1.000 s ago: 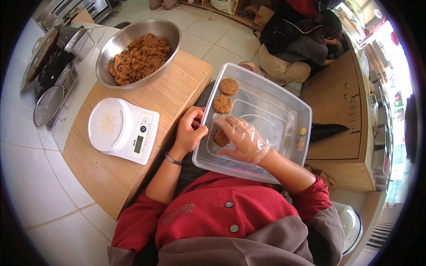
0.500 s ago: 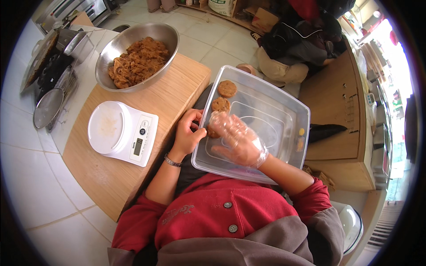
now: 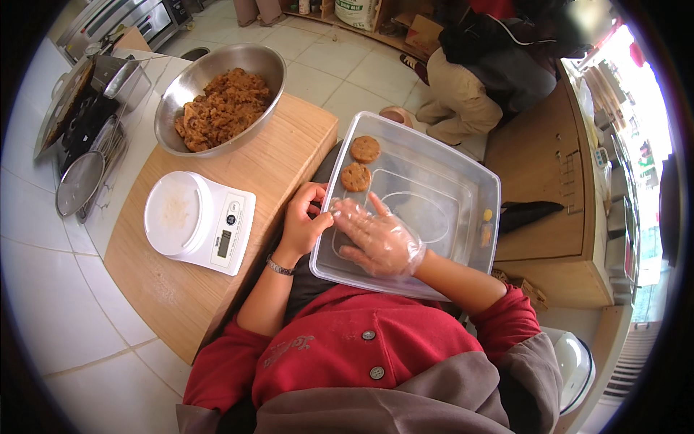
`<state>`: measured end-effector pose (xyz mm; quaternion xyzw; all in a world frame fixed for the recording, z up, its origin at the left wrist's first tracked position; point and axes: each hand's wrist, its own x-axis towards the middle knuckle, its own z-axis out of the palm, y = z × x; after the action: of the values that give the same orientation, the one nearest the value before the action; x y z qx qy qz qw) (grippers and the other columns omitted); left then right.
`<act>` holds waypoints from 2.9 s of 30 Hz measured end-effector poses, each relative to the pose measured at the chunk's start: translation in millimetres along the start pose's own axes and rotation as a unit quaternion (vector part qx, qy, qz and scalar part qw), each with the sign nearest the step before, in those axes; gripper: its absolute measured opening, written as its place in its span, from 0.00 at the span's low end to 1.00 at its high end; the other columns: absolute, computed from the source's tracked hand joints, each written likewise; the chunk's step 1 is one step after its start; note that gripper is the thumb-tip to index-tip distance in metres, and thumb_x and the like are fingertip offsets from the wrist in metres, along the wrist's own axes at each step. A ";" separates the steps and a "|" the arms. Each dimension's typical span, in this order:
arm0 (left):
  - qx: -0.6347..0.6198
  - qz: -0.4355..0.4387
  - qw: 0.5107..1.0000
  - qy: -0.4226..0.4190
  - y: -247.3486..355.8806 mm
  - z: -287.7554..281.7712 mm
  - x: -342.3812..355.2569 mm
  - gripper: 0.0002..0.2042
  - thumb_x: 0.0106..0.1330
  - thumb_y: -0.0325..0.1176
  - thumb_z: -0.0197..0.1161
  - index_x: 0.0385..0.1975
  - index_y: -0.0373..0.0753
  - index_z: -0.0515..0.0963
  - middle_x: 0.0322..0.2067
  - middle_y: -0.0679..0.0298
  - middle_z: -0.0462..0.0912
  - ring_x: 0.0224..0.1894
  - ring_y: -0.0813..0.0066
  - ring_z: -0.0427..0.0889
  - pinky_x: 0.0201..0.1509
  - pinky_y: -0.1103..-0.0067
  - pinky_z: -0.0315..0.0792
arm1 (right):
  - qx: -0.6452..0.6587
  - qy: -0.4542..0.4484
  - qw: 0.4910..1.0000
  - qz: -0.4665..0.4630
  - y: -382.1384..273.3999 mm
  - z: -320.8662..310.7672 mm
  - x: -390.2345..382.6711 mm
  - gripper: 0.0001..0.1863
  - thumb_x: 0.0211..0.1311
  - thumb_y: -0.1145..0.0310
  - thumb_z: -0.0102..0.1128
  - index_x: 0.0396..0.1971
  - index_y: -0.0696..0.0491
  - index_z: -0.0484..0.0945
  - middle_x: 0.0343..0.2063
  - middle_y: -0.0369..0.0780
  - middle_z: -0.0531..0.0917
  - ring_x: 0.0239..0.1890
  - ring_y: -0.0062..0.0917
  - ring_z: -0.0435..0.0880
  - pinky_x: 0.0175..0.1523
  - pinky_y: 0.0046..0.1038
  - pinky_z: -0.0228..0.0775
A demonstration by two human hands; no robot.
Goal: The person prepares cookies by taking portions of dough from a metal bowl, weighing them on a digital scale, and then placing the dough balls into a clear plastic container and pressing them flat.
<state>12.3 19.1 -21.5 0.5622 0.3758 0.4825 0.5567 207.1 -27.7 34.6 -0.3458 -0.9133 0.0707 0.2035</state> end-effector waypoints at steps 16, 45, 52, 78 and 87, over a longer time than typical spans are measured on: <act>0.042 0.014 0.999 -0.014 4.7 -0.4 -1.4 0.14 0.45 0.25 0.56 0.34 0.35 0.71 0.42 0.66 0.71 0.39 0.82 0.71 0.39 0.85 0.67 | 0.143 -0.033 0.966 0.214 33.3 1.1 6.6 0.21 0.49 0.78 0.51 0.46 0.57 0.77 0.38 0.51 0.79 0.41 0.44 0.78 0.47 0.37 0.71; 0.041 0.014 0.999 -0.006 0.4 -0.7 0.2 0.12 0.45 0.24 0.57 0.32 0.36 0.71 0.42 0.65 0.73 0.36 0.81 0.71 0.37 0.84 0.68 | 0.010 0.027 0.994 0.107 -4.0 13.2 31.9 0.07 0.48 0.71 0.60 0.29 0.54 0.78 0.30 0.41 0.75 0.34 0.36 0.78 0.34 0.35 0.76; 0.029 0.002 1.000 0.001 2.6 -1.1 -0.6 0.11 0.44 0.22 0.58 0.30 0.36 0.70 0.42 0.64 0.75 0.36 0.81 0.71 0.33 0.84 0.68 | 0.061 -0.024 0.995 0.075 4.8 -11.8 36.2 0.08 0.49 0.73 0.57 0.31 0.56 0.77 0.36 0.42 0.77 0.38 0.40 0.79 0.43 0.36 0.75; 0.049 0.010 0.999 -0.013 3.7 -1.2 0.3 0.13 0.44 0.23 0.56 0.33 0.35 0.72 0.43 0.64 0.71 0.39 0.80 0.72 0.38 0.84 0.69 | 0.029 -0.226 0.973 0.025 24.7 -7.4 32.1 0.15 0.48 0.69 0.61 0.38 0.56 0.76 0.38 0.41 0.77 0.44 0.37 0.76 0.49 0.35 0.71; 0.053 0.013 0.998 -0.017 3.8 -1.6 0.4 0.13 0.44 0.24 0.57 0.33 0.35 0.71 0.42 0.65 0.72 0.39 0.81 0.72 0.38 0.84 0.69 | 0.049 -0.147 0.987 -0.036 31.5 -7.8 25.4 0.14 0.48 0.69 0.61 0.38 0.53 0.77 0.36 0.42 0.77 0.42 0.38 0.78 0.48 0.34 0.71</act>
<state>10.5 19.5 -17.8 0.6040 0.3836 0.4597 0.5260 212.1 12.6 41.3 -0.2882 -0.9406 0.1574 0.0864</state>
